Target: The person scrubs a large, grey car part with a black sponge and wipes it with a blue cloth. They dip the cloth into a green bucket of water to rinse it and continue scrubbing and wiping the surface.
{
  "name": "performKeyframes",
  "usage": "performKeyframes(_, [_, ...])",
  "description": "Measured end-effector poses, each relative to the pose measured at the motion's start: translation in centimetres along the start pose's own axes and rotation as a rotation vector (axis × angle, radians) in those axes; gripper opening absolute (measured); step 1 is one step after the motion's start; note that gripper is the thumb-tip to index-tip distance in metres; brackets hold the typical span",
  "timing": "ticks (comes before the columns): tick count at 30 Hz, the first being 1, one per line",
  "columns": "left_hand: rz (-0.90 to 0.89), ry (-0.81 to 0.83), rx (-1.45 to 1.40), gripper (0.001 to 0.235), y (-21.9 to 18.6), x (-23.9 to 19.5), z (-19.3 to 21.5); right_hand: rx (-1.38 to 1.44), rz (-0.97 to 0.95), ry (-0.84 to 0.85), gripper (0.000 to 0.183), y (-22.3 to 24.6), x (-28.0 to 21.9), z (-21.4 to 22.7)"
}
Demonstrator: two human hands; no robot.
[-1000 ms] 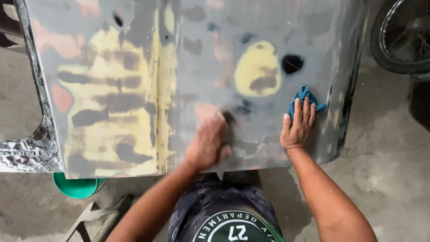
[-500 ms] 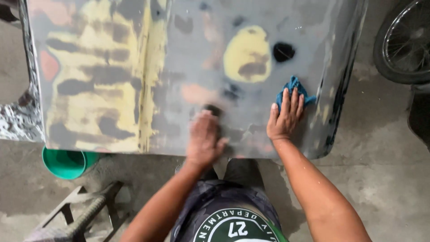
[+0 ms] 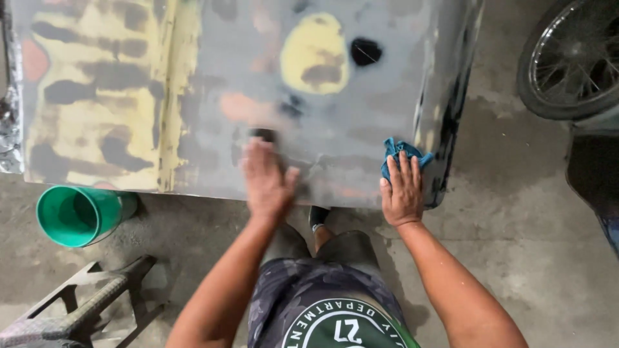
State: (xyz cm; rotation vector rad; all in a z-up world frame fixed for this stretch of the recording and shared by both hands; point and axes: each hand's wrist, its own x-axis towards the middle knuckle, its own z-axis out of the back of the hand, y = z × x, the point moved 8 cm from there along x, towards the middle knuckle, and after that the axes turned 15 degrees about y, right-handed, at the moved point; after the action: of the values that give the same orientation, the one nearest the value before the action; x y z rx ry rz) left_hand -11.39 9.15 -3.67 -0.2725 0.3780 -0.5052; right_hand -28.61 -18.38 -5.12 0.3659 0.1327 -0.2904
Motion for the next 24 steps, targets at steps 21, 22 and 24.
performKeyframes(21, [-0.086, 0.604, 0.294, 0.094, -5.1, -4.1, 1.8, 0.125, -0.186, -0.038, 0.067, 4.2, 1.2, -0.1])
performKeyframes(22, [-0.088, 0.596, 0.299, 0.094, -4.7, -4.2, 1.5, 0.126, -0.185, -0.048, 0.067, 5.4, 1.8, -0.7])
performKeyframes(24, [-0.219, 0.523, 0.209, 0.083, -5.1, -4.6, 1.0, 0.035, -0.056, -0.074, 0.066, 8.5, 2.8, -1.6])
